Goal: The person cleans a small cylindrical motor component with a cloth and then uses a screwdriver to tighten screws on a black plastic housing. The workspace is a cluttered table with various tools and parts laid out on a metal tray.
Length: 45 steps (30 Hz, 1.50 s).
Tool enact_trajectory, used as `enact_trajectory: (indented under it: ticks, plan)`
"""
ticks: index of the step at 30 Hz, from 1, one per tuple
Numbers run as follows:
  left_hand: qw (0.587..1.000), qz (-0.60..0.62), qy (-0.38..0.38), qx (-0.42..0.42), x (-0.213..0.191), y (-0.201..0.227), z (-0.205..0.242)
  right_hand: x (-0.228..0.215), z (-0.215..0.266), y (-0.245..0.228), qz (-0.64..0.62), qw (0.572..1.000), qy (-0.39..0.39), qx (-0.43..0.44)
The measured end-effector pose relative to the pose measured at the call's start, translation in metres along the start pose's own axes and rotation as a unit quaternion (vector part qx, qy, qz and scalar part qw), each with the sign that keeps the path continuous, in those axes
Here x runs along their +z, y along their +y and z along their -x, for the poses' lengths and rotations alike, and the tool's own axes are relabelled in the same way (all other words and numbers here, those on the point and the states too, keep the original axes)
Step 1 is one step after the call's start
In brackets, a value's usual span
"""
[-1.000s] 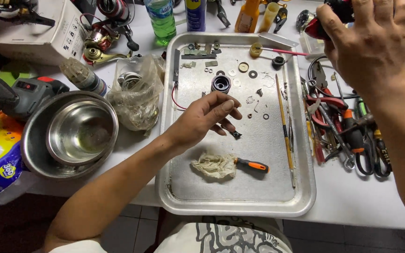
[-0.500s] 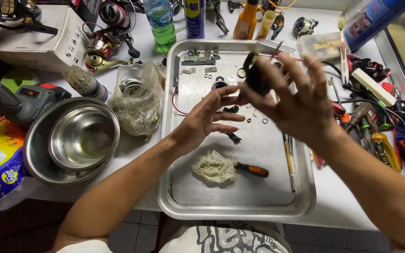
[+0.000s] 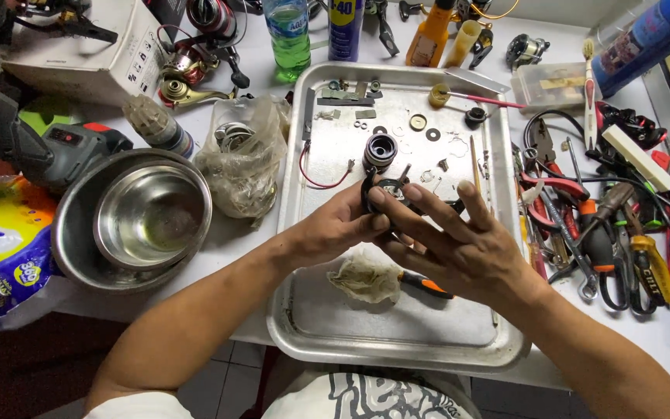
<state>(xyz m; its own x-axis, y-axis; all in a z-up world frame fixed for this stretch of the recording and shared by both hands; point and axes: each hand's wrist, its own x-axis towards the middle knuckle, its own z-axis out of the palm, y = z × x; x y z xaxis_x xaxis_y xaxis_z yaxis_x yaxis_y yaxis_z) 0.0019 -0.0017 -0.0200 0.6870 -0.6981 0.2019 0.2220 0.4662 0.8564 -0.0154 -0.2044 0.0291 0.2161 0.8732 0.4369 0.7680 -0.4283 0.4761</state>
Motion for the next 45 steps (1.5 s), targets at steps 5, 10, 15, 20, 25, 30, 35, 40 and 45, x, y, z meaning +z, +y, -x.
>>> enact_trajectory:
  ticks: [5,10,15,20,25,30,35,40,45]
  plan:
    - [1.0,-0.027,0.003,-0.007,0.003,0.005,0.006,0.004,0.022,-0.008,-0.041,0.992,0.116,0.02]
    - [0.998,-0.047,-0.006,0.039,0.015,0.018,0.006,0.011,0.031,-0.006,-0.099,0.95,0.243,0.169]
    - [0.991,-0.118,-0.02,0.062,0.021,0.022,0.008,0.002,0.021,-0.006,-0.185,0.936,0.192,0.231]
    - [0.983,-0.156,-0.048,0.088,0.02,0.017,0.008,0.001,0.017,-0.008,-0.179,0.946,0.174,0.207]
    - [0.979,-0.156,-0.075,0.107,0.017,0.015,0.008,0.001,0.016,-0.007,-0.18,0.946,0.175,0.203]
    - [0.972,-0.206,-0.041,0.106,0.018,0.019,0.008,0.006,0.022,-0.003,-0.175,0.942,0.192,0.214]
    - [0.971,-0.193,0.058,0.129,0.009,0.018,0.007,-0.001,0.039,0.009,-0.179,0.932,0.198,0.245]
    - [0.967,-0.155,0.112,0.168,-0.001,0.012,0.003,0.004,0.022,-0.006,-0.28,0.948,0.036,0.144]
    - [0.956,-0.184,0.12,0.194,-0.002,0.002,-0.001,0.007,0.013,-0.032,-0.365,0.92,-0.124,0.07]
